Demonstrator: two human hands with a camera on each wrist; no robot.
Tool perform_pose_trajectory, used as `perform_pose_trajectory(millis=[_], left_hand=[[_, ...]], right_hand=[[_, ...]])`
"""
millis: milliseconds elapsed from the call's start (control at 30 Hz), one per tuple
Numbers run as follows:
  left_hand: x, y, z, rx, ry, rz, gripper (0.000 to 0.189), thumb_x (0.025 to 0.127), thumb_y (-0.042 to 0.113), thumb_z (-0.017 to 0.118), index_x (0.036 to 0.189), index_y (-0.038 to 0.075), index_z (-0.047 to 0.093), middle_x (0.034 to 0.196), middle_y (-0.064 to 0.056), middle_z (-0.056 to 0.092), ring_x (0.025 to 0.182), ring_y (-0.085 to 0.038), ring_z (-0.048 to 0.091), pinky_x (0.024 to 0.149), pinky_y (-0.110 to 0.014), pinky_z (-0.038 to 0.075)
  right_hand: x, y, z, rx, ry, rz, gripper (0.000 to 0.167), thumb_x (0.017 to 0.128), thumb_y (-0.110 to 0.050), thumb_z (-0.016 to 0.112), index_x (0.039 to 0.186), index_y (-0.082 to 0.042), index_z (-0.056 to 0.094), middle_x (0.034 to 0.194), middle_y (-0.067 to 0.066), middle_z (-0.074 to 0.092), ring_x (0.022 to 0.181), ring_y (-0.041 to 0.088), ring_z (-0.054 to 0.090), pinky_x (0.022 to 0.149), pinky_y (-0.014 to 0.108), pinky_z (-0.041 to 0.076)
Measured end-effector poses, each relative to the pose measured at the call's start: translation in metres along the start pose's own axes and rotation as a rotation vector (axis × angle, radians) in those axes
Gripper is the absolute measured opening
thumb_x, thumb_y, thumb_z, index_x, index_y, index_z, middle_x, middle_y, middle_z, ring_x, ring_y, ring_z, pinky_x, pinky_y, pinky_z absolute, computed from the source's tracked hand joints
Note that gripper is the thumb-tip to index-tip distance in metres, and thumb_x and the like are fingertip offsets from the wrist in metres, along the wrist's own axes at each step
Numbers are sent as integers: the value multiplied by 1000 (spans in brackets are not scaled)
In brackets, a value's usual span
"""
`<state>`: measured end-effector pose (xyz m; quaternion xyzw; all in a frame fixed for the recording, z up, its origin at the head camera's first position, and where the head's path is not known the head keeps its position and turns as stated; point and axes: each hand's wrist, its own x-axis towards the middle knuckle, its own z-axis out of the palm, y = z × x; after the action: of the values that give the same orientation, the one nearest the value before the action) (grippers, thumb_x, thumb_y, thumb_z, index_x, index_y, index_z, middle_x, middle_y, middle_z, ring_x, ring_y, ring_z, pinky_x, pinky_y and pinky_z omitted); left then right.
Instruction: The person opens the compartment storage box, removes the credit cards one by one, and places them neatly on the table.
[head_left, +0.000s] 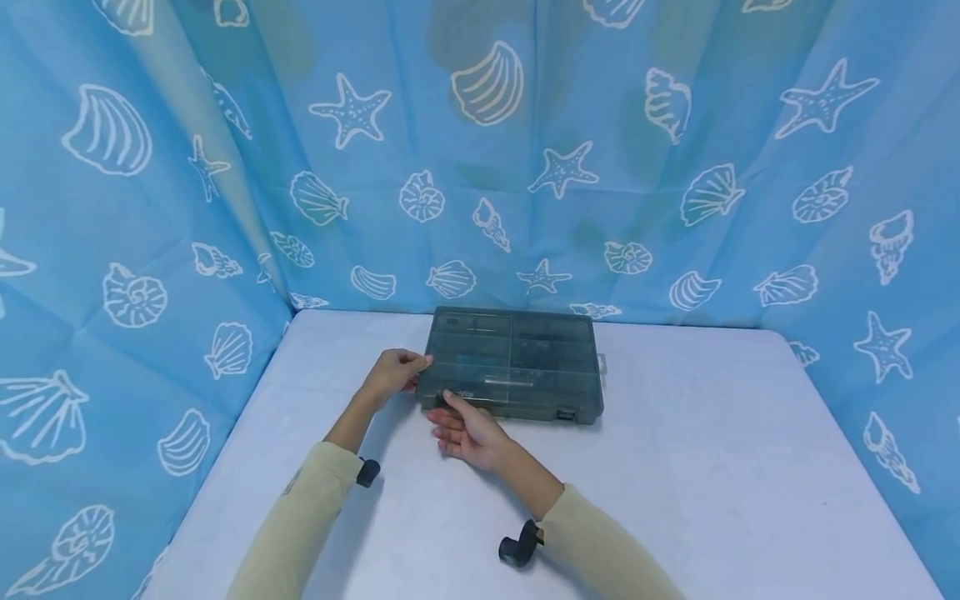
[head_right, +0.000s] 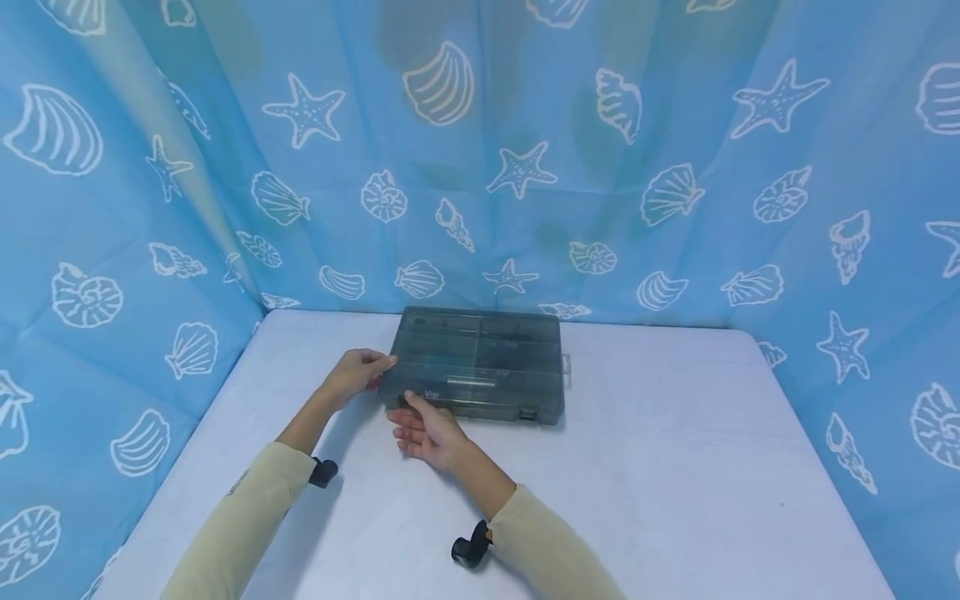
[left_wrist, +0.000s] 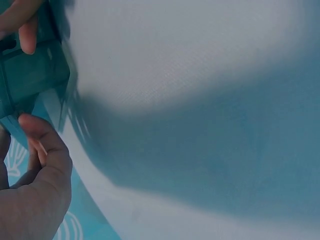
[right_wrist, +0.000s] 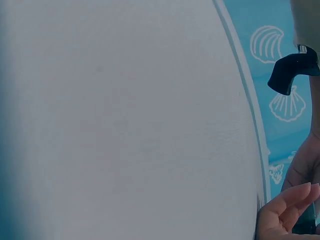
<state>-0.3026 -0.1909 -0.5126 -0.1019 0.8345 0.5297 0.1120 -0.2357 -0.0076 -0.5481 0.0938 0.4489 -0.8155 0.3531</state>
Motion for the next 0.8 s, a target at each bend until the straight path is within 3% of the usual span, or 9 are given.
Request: perform_pose_trajectory(millis=[167,433,567,800], left_hand=[[1,0,1,-3,-2,-11,47,93,37,67,119,-2,61,104,-14,63,84,-22,61,71,-30,56],[1,2,2,1,-8,-8,46,93,36,67,118,-2,61,105,-14,63,86,-23,61,72,-31,56],[1,2,3,-7,-13,-20,46,93,36,67,118,-2,61,105,-15,63,86,-23,61,72,-32,56],[1,4,4,2,-2,-19,47,93,38,66,119,-1,61,105,-13,62,87,-23,61,74,-32,56]], right_hand=[[-1,0,2,6,9,-11,55,94,-39,63,131,0,53,90,-1,72,74,13,64,69,29,55],[-6,0,5,-29,32,-29,39,96,-41,60,107,-4,68,86,-2,70,70,12,61,66,29,54],[-5,-2,2,-30,17,-2,36,97,-39,57,104,-6,68,85,-2,69,70,12,60,66,28,53],[-2,-4,-3,32,45,79,26,103,-13,42,112,1,62,84,0,67,72,12,60,67,26,52]])
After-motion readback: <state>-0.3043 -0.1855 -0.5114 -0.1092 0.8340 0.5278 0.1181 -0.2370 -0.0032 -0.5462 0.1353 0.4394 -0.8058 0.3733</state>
